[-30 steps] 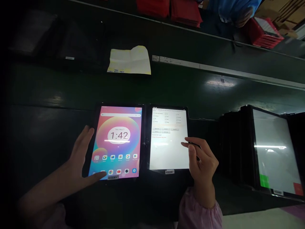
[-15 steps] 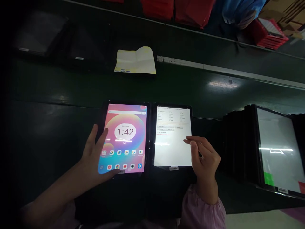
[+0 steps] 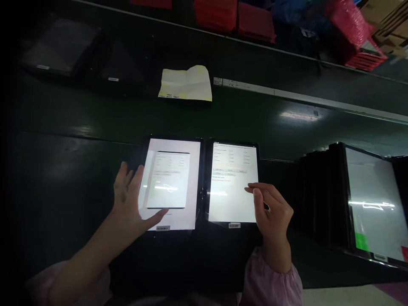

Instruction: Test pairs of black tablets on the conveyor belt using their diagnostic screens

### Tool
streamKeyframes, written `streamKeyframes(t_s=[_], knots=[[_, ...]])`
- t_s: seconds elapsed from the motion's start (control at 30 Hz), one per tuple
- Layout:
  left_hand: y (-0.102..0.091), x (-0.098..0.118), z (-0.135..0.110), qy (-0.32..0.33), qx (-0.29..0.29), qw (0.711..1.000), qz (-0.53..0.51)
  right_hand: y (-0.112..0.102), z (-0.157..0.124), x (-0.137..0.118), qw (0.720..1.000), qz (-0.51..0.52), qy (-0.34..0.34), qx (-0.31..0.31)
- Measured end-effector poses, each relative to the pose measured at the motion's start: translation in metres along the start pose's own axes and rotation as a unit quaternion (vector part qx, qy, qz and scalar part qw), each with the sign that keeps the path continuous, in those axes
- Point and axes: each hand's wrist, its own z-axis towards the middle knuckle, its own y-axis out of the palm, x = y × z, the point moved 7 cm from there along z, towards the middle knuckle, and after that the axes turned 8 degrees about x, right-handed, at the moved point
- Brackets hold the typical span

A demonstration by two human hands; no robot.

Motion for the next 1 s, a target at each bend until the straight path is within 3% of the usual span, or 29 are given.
streamKeyframes(t_s=[0.17,0.37,0.5,0.73,1.0], knots=[[-0.003,0.002,-0.001,-0.012,0.002,1.0,-0.017,0.0,0.0,0.001,1.0,-0.008,0.001,0.002],[-0.025,0.005,0.007,-0.053,0.067,0.993,-0.087,-0.005,0.003,-0.001,1.0,-0.021,-0.01,0.01],[-0.02,0.001,0.013,-0.072,0.073,0.994,-0.033,-0.004,0.003,-0.001,1.0,-0.022,-0.006,0.005],[-0.008,0.023,0.001,-0.027,0.024,0.999,0.008,-0.003,0.003,-0.002,1.0,-0.022,-0.01,0.0],[-0.019,-0.001,0.012,-0.079,0.071,0.994,-0.032,-0.001,0.003,0.0,1.0,-0.027,-0.011,0.001]])
